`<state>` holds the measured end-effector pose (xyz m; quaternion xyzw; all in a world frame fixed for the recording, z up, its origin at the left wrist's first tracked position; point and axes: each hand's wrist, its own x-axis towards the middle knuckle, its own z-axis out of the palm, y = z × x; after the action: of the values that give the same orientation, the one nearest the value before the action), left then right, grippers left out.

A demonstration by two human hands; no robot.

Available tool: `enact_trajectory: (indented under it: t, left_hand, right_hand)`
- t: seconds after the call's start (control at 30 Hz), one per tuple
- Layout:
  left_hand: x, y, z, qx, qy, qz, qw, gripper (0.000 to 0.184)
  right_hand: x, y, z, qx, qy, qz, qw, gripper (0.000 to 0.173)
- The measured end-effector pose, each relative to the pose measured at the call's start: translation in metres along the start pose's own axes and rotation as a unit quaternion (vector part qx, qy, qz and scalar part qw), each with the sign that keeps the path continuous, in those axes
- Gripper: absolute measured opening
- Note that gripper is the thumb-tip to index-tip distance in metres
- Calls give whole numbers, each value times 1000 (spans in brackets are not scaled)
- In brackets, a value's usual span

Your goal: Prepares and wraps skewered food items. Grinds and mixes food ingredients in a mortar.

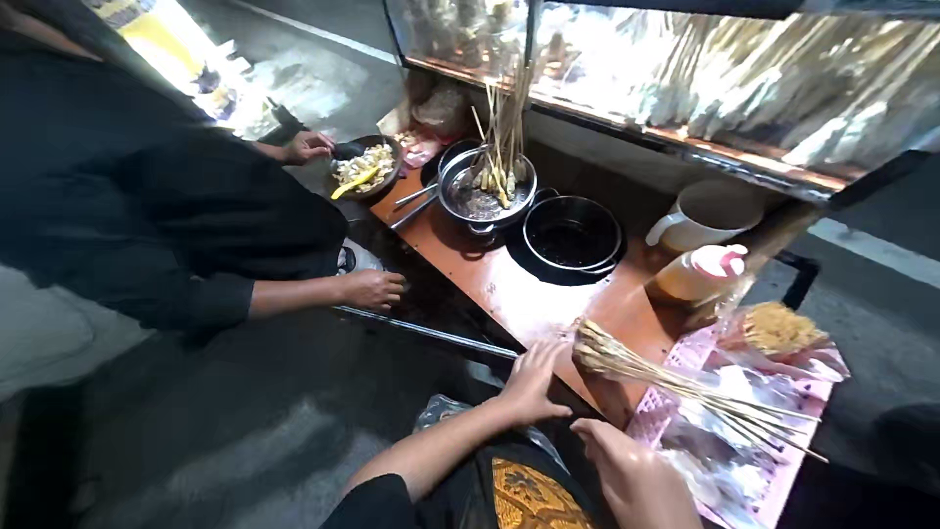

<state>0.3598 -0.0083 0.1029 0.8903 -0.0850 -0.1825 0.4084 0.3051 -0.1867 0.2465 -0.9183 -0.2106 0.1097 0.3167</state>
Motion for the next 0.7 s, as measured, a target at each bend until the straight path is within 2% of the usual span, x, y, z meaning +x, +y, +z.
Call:
enact_trajectory:
  t: [0.07, 0.13, 0.17, 0.2, 0.23, 0.27, 0.3, 0.37, 0.4, 0.47, 0.53, 0.6, 0.7]
  left_hand:
    - [-47, -40, -5, -47, 2, -44, 998, 104]
    - [-100, -72, -19, -109, -5, -82, 991, 95]
    - [-134, -64, -32, -141, -27, -126, 982, 85]
    - [-170, -37, -51, -163, -52, -198, 965, 71]
    - [-204, -6, -69, -158, -52, -280, 945, 54]
    - [-234, 1, -78, -148, -44, -316, 936, 45]
    - [-272, -54, -64, -148, -5, -132, 980, 43]
    - [-297, -114, -38, -229, 47, -170, 957, 52]
    - [-310, -141, -25, -253, 67, -166, 951, 62]
    - [-356, -168, -17, -307, 115, -183, 927, 74]
    - [-413, -189, -32, -358, 194, -217, 887, 76]
    - [-461, -210, -51, -393, 278, -231, 845, 75]
    - [-500, -239, -105, -408, 343, -262, 805, 78]
  right_hand:
    - [-2, -18, 14, 25, -11, -25, 999, 23]
    - [7, -48, 43, 41, -21, -59, 997, 20]
    - [11, -71, 65, 47, -25, -89, 995, 18]
    - [15, -101, 88, 51, -27, -138, 989, 17]
    - [25, -139, 110, 54, -24, -210, 976, 21]
    - [39, -181, 133, 58, -18, -294, 954, 28]
    - [53, -225, 159, 69, -4, -374, 925, 31]
    - [81, -314, 204, 120, -35, -457, 880, 24]
    - [95, -353, 223, 134, -90, -457, 875, 21]
    - [118, -413, 265, 122, -209, -418, 876, 23]
    - [131, -458, 312, 121, -255, -400, 872, 23]
    - [130, -477, 349, 106, -306, -380, 867, 39]
    - [117, -467, 398, 102, -384, -305, 866, 35]
